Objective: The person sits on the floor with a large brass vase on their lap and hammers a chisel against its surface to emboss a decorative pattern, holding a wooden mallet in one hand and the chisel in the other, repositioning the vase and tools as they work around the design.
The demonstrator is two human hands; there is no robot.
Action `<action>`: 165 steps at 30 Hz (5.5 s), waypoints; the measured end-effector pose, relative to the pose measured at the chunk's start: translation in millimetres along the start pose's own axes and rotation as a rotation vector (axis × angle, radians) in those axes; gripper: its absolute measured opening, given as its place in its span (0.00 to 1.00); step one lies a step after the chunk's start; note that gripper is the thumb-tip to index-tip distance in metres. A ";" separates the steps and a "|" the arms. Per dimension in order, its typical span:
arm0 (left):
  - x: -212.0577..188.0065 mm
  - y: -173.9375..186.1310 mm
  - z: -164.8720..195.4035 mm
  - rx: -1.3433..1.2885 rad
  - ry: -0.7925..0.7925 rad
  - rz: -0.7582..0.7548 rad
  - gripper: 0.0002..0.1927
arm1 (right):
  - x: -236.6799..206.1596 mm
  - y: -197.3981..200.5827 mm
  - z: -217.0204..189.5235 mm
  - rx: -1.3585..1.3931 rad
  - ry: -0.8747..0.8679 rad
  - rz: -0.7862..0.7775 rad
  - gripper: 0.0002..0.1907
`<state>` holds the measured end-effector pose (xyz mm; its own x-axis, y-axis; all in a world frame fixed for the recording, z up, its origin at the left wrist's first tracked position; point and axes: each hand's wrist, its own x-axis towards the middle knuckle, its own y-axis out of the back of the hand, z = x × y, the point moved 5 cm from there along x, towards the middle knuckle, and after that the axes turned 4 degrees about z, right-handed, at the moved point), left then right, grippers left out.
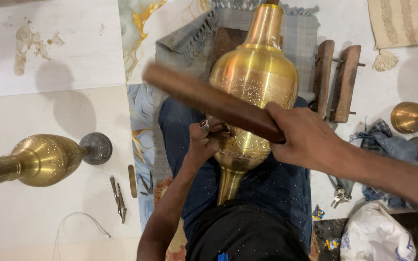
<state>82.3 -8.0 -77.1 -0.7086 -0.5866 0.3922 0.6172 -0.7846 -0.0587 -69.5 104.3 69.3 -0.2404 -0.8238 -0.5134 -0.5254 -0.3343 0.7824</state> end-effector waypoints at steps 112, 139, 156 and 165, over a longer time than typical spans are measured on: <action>-2.0 0.9 1.8 0.155 -0.013 -0.067 0.19 | -12.9 -14.7 25.1 0.264 -0.005 0.071 0.16; 4.2 -0.6 4.2 0.067 -0.013 -0.115 0.22 | -19.2 -2.3 17.7 0.171 0.059 0.247 0.21; 8.9 0.6 3.4 0.101 -0.050 -0.098 0.22 | -23.7 0.5 7.9 0.066 0.194 0.306 0.18; 13.0 -0.4 2.8 0.020 -0.020 -0.108 0.21 | -20.8 0.6 2.6 0.043 0.188 0.305 0.25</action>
<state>73.8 -14.8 -69.5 -0.7646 -0.4942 0.4138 0.5442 -0.8390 0.0035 -66.9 122.4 79.6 -0.2394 -0.9538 -0.1818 -0.4872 -0.0440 0.8722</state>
